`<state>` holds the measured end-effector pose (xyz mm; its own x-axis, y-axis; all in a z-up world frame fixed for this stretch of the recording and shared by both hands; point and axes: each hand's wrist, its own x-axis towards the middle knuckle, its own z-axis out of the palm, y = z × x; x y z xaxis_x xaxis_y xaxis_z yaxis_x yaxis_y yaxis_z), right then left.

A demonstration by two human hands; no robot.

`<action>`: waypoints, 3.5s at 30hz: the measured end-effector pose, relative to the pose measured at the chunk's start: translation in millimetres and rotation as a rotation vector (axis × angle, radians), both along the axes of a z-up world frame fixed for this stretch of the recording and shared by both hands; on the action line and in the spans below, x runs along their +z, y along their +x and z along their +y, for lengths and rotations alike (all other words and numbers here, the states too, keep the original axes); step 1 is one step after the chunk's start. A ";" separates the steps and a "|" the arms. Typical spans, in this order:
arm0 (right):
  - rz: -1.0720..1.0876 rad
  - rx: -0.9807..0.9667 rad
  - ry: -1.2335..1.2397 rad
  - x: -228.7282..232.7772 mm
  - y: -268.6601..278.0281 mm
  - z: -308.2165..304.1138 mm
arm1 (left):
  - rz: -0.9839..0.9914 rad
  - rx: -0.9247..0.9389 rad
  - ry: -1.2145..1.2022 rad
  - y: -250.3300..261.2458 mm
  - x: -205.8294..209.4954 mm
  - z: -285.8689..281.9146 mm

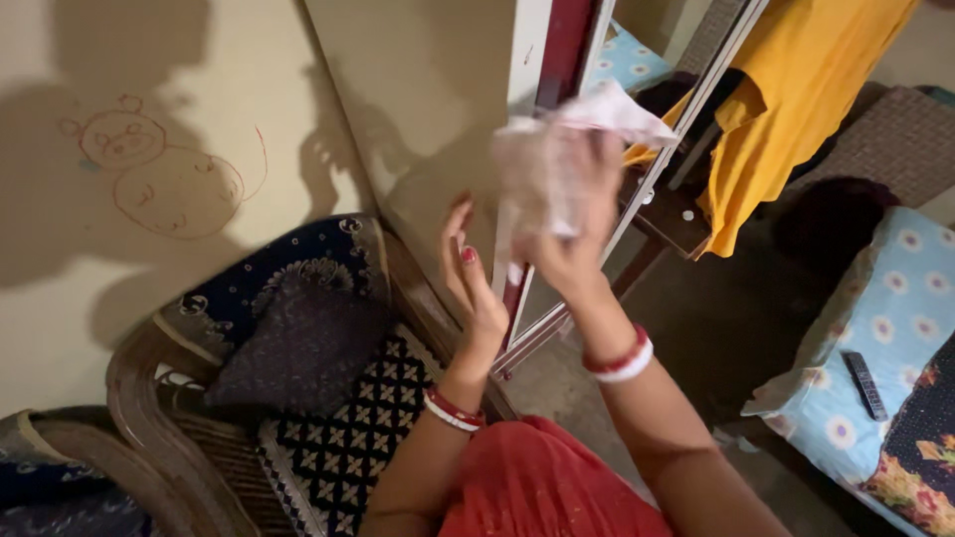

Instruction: The person cleans a metal window grille with a cloth, then moves to a wooden wardrobe with a mirrored door. They spray the mirror with a cleaning solution and wipe it down with a white cloth, cleaning the glass and the wooden frame.

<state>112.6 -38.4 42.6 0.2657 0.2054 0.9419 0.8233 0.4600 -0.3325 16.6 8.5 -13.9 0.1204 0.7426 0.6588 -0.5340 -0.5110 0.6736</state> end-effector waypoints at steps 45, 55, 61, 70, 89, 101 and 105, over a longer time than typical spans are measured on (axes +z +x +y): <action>1.700 0.739 -0.143 -241.6 4.2 -92.9 | 0.359 -0.064 0.148 -31.0 -81.2 -7.8; 1.363 0.554 -0.604 -199.1 31.3 -152.8 | 0.967 -0.791 -0.464 1.2 -106.7 -22.9; 1.069 0.444 -0.704 -191.4 73.5 -194.8 | 1.010 -0.800 -0.098 6.6 -92.3 -24.3; 0.632 -0.013 -0.856 -122.6 73.5 -225.8 | 0.771 -0.478 -0.060 15.7 -40.7 -60.3; 0.682 -0.228 -1.116 -77.2 123.4 -341.8 | 1.332 -0.728 0.055 -9.8 -32.5 -88.9; 1.857 0.707 -0.941 -260.3 117.6 -370.3 | 0.877 -1.066 -0.810 -28.2 -149.9 -163.0; 1.501 0.694 -0.713 -251.8 133.1 -403.4 | 0.860 -0.960 -0.876 -45.6 -150.9 -148.8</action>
